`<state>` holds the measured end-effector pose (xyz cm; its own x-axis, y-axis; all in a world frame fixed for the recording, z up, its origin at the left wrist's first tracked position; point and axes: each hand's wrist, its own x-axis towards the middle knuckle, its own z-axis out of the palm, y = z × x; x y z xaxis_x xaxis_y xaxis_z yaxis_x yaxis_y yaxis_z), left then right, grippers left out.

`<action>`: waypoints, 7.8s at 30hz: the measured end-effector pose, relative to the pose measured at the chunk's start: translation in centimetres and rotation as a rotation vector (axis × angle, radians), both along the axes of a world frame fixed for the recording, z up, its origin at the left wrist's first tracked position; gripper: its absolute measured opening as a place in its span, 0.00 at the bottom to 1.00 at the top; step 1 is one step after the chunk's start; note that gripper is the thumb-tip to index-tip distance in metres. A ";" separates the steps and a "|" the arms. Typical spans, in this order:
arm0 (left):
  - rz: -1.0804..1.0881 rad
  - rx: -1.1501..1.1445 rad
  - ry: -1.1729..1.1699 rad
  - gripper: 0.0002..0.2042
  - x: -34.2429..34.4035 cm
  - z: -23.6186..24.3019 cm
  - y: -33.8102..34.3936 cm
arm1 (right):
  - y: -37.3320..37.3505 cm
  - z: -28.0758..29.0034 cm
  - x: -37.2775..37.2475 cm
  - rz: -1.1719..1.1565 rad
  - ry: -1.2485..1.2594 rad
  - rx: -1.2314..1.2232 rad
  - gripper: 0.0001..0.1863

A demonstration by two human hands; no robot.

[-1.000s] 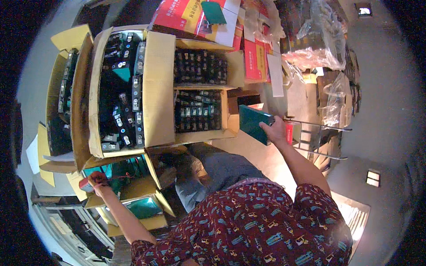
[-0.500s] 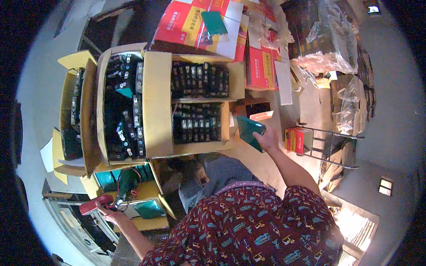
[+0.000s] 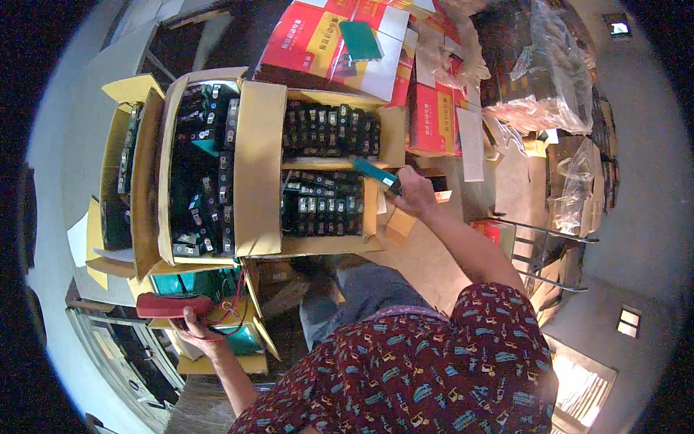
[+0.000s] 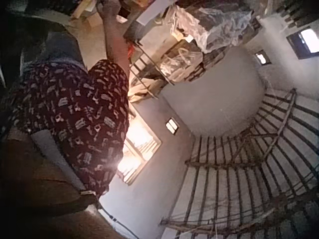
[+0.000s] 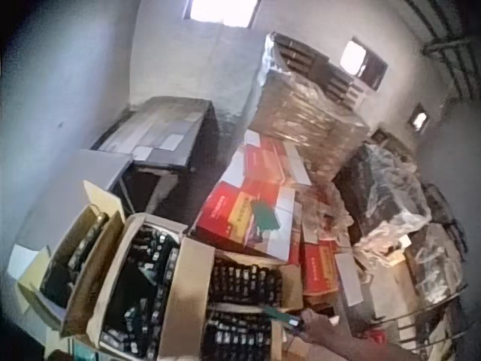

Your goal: The person uses a multimeter to test green electronic modules inside open cardboard boxes. They connect the multimeter probes to terminals on each module, observe the readings, and then place the tested modules into a separate box on a hand truck.

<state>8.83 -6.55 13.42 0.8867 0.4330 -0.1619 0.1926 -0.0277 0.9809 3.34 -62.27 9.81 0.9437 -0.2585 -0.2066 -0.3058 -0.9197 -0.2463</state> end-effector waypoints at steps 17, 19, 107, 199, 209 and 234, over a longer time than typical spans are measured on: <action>-0.154 -0.038 0.012 0.47 -4.3 -1.9 -1.4 | -1.4 -5.1 -1.5 0.261 0.060 -0.081 0.22; -0.180 -0.022 0.007 0.47 -5.1 -3.0 -0.8 | -3.1 -5.7 -1.8 0.267 0.040 -0.005 0.22; 0.760 0.445 -0.955 0.35 -35.7 6.3 -37.0 | -6.5 -12.4 0.9 0.565 -0.137 0.443 0.26; -1.526 -0.546 0.873 0.30 -19.5 -21.6 -102.1 | -36.0 -31.4 -63.3 -2.071 -1.382 0.636 0.17; -1.791 -0.282 1.482 0.24 -57.6 -24.9 -114.9 | -32.4 -27.9 -85.3 -2.338 -1.314 0.231 0.18; -2.086 0.637 1.735 0.34 -97.7 -48.7 -156.2 | -79.9 -40.4 -108.4 -2.422 -0.834 0.099 0.22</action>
